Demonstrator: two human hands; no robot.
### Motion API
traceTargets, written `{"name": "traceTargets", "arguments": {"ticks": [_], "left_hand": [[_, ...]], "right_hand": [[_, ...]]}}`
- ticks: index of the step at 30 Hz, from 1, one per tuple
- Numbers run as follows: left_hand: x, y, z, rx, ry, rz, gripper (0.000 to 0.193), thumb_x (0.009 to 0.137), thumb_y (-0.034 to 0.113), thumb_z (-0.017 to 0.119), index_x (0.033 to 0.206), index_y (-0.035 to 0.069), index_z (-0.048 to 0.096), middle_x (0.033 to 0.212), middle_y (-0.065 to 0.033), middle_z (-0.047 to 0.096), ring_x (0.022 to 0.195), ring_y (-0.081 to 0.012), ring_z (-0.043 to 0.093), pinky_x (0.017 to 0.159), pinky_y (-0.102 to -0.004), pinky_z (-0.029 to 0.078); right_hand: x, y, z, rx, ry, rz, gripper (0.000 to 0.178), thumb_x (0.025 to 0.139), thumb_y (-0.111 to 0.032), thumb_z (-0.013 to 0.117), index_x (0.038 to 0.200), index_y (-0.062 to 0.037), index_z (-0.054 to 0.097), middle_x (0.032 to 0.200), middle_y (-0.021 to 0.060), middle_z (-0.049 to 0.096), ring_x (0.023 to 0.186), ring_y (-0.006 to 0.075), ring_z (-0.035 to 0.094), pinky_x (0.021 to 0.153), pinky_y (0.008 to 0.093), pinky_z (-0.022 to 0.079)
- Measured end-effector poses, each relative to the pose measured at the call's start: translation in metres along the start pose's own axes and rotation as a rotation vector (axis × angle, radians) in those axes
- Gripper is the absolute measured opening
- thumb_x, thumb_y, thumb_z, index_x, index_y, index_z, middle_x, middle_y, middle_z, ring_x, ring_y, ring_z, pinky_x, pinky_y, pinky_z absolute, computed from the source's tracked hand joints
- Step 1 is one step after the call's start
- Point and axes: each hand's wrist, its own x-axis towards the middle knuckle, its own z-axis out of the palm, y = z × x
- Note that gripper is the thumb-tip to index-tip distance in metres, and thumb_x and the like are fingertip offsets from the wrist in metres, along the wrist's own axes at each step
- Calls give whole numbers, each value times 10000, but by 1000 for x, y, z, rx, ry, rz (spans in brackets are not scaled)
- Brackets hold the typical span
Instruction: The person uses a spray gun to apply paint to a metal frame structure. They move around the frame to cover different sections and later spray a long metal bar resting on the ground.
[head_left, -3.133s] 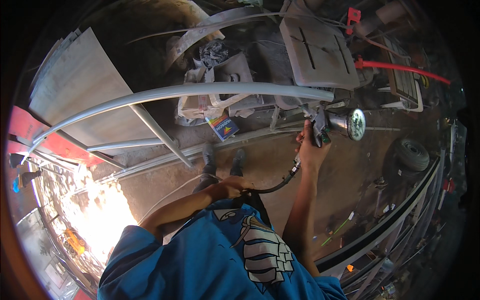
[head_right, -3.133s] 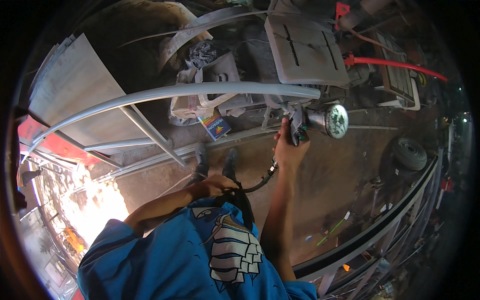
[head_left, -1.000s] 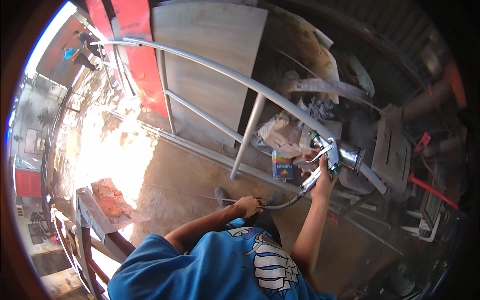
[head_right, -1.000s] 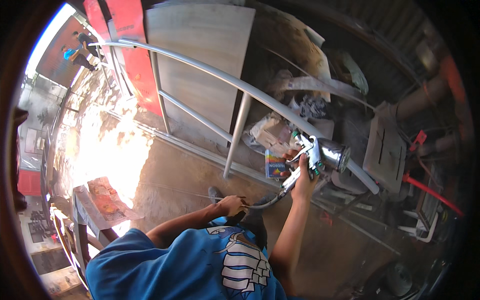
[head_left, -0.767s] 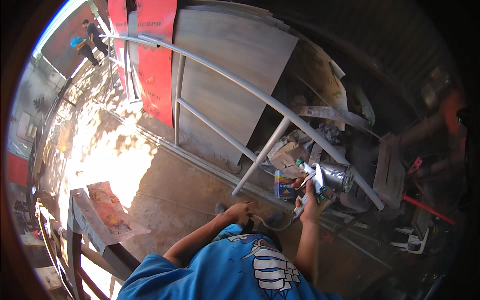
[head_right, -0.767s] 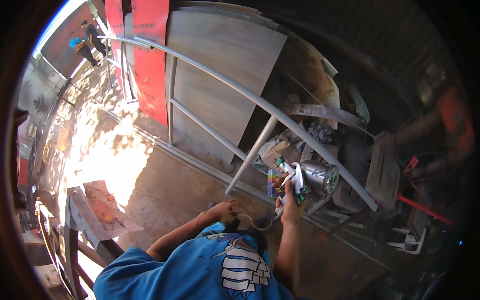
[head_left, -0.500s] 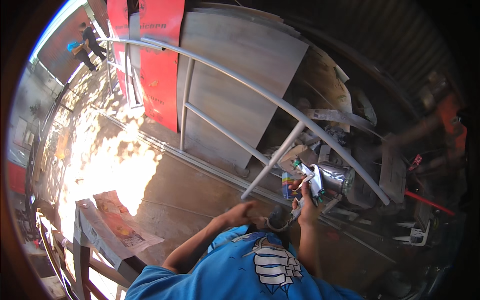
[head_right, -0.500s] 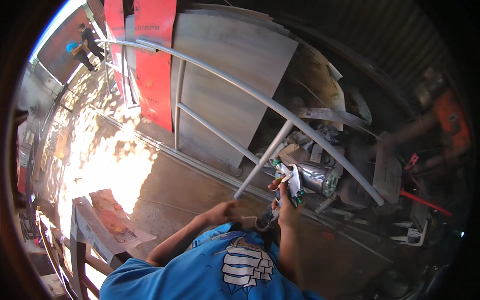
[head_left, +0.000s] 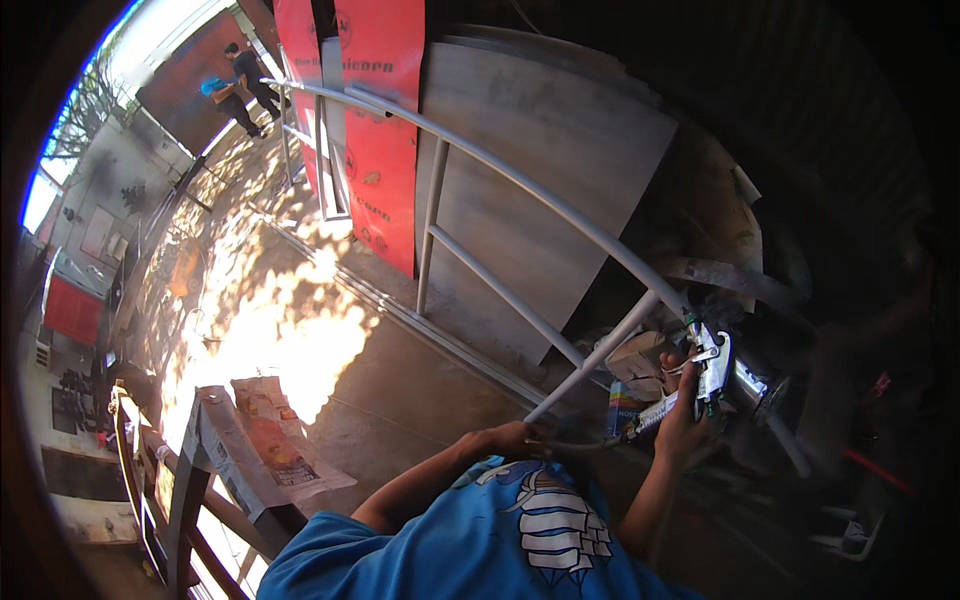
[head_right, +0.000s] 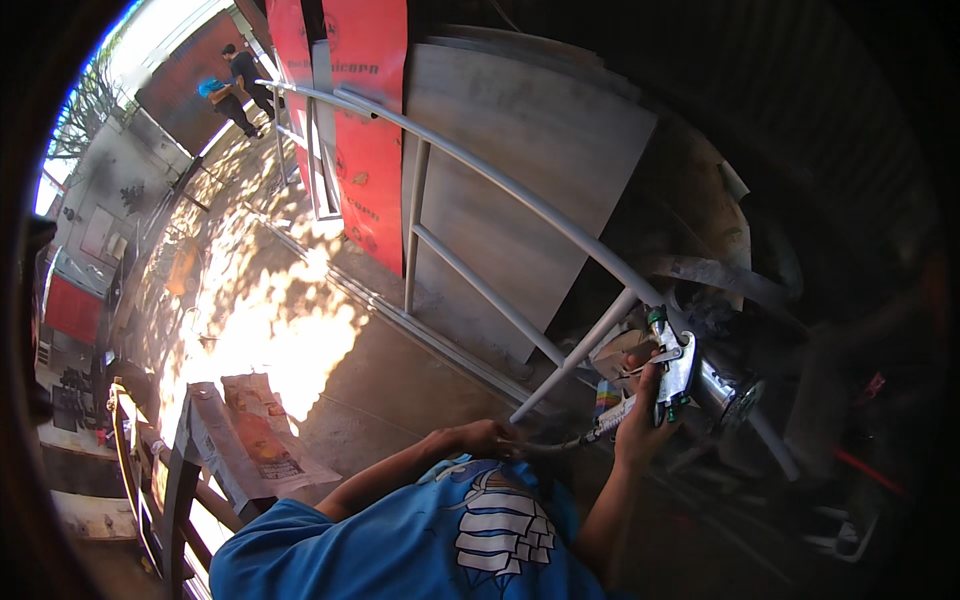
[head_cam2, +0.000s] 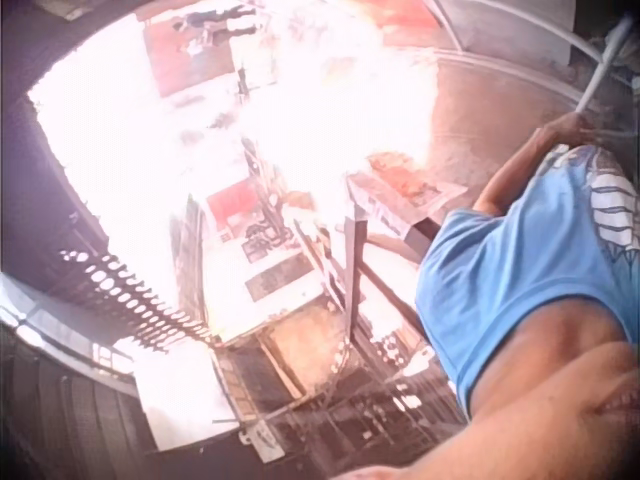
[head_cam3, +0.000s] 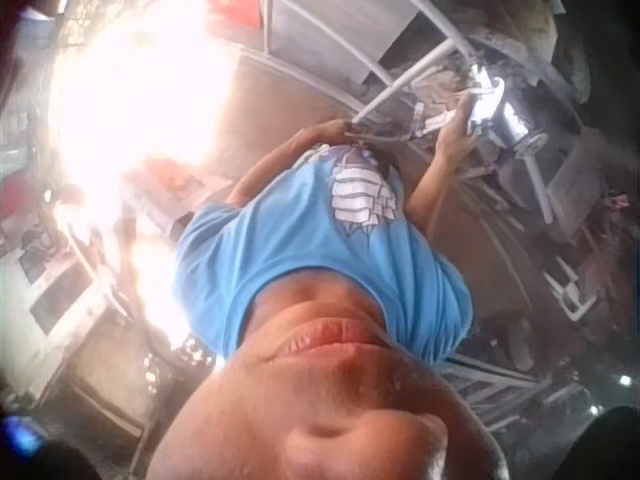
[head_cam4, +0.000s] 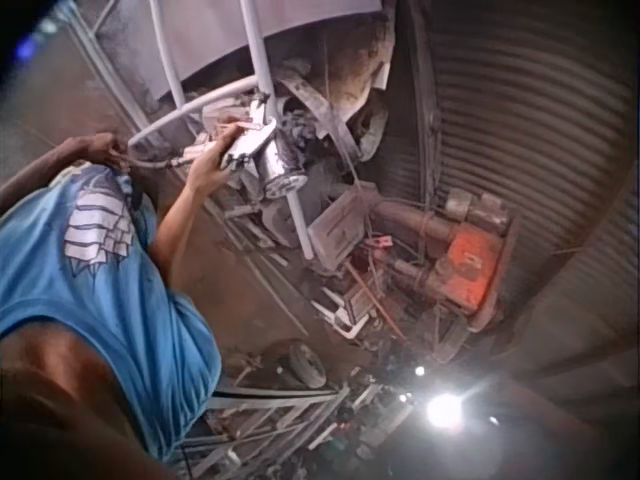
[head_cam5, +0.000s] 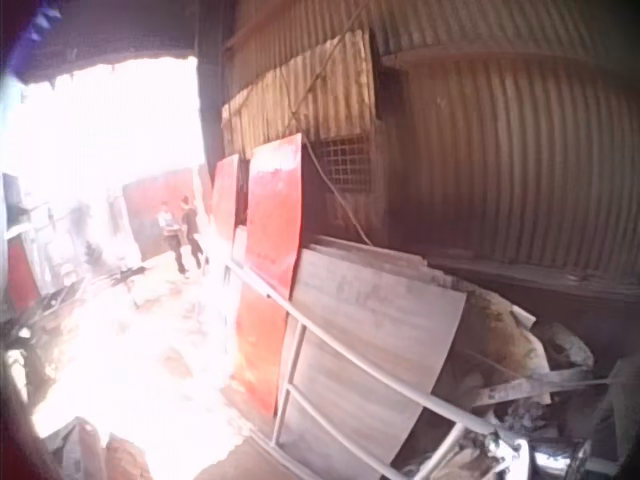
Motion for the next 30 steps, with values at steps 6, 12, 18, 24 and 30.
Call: {"name": "traceTargets", "arguments": {"ticks": [6, 12, 18, 24, 30], "left_hand": [[-50, -76, -26, 180, 147, -407, 504, 937, 521, 739, 1153, 65, 725, 1141, -202, 744, 1099, -366, 698, 954, -433, 535], [-106, -60, -51, 154, 402, -527, 377, 912, 391, 802, 1106, 71, 766, 1068, -154, 754, 1038, -306, 715, 903, -436, 538], [-93, 2, -71, 175, 618, -504, 151, 919, 106, 786, 1038, 14, 778, 1053, -137, 752, 1010, -264, 717, 890, -387, 548], [-97, 12, -87, 183, 703, -576, 157, 928, 101, 768, 1041, -8, 773, 1090, -160, 748, 1008, -259, 712, 868, -368, 556], [-139, -22, -116, 222, 732, -585, 189, 927, 128, 764, 1060, -6, 753, 990, -119, 755, 937, -213, 701, 818, -364, 553]], "right_hand": [[48, 19, -76, -50, 147, -46, 311, 1039, -69, 632, 1289, 108, 575, 1126, 198, 708, 1034, 315, 737, 878, 436, 659], [84, 18, -168, -231, 459, 172, 258, 1041, -103, 630, 1247, 53, 626, 1105, 138, 713, 911, 212, 726, 663, 369, 654], [105, 36, -183, -306, 453, 365, 244, 1029, -147, 676, 1211, 12, 637, 1042, 94, 718, 882, 149, 707, 546, 285, 551], [127, 67, -129, -264, 248, 435, 202, 1020, -195, 715, 1005, -5, 648, 810, 22, 654, 634, 68, 592, 496, 248, 443], [144, 93, -45, -261, 88, 421, 246, 1028, -196, 698, 854, -37, 628, 637, -15, 574, 513, 58, 532, 461, 255, 396]]}}
